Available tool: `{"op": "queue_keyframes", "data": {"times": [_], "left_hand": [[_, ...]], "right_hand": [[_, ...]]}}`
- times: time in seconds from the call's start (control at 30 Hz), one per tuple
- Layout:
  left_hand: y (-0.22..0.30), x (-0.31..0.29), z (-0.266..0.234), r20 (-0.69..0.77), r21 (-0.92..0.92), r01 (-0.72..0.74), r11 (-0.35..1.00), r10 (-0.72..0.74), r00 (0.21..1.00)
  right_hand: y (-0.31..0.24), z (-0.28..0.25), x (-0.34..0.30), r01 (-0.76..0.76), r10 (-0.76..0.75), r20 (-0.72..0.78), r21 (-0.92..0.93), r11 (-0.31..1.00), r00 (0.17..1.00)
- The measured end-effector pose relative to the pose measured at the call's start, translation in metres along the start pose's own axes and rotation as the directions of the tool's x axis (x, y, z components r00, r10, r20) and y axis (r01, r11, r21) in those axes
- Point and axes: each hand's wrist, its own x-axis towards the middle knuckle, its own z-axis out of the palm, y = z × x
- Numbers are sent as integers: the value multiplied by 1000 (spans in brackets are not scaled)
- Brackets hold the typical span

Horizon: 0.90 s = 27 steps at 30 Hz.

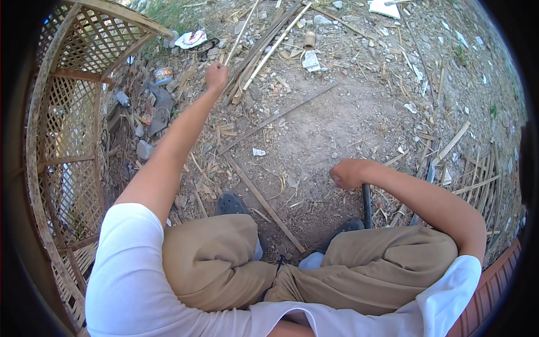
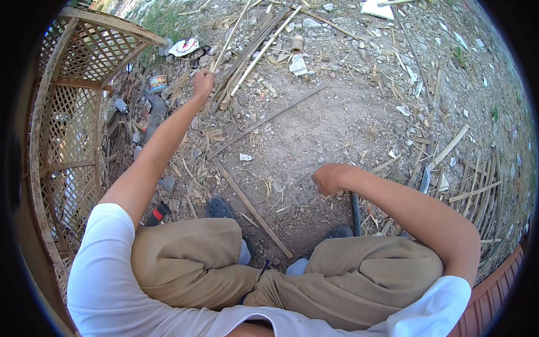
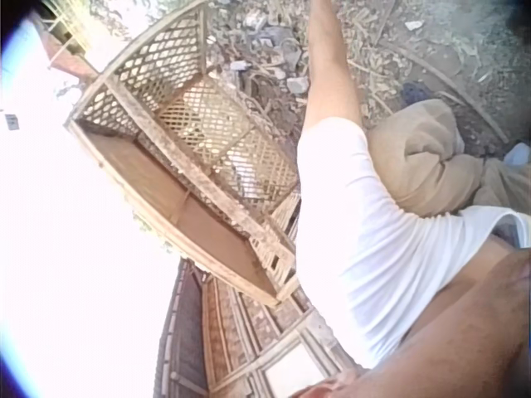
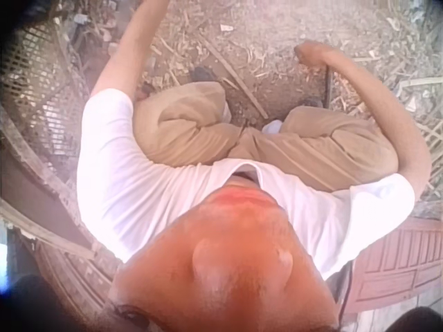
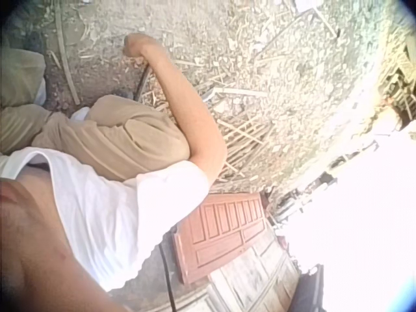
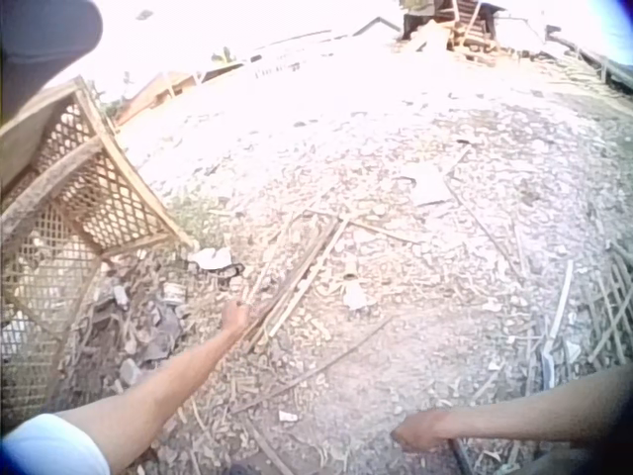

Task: The person sits on the ground and uses a hammer to join thin bamboo strips together. They position the strips and drive small nails into the wood by hand to secure the joints of a structure.

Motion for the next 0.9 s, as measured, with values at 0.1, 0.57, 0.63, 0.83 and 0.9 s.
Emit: {"op": "queue_keyframes", "data": {"times": [0.1,0.57,0.63,0.83,0.9], "left_hand": [[5,-14,6,-22,-168,98,981,-103,994],[-29,-30,-51,352,-174,205,963,-134,926],[-22,-29,-50,410,-183,244,952,-151,899],[-27,-18,-27,0,553,-284,783,341,940],[-25,5,-24,162,332,-416,847,383,909]], "right_hand": [[2,-6,-2,-70,71,-31,33,997,997],[-10,-29,42,16,-16,38,-2,1000,999],[-10,-34,47,19,-19,38,-8,1000,999],[-17,-52,60,31,-32,-23,-24,999,999],[-15,-56,62,64,-61,-59,49,997,996]]}}
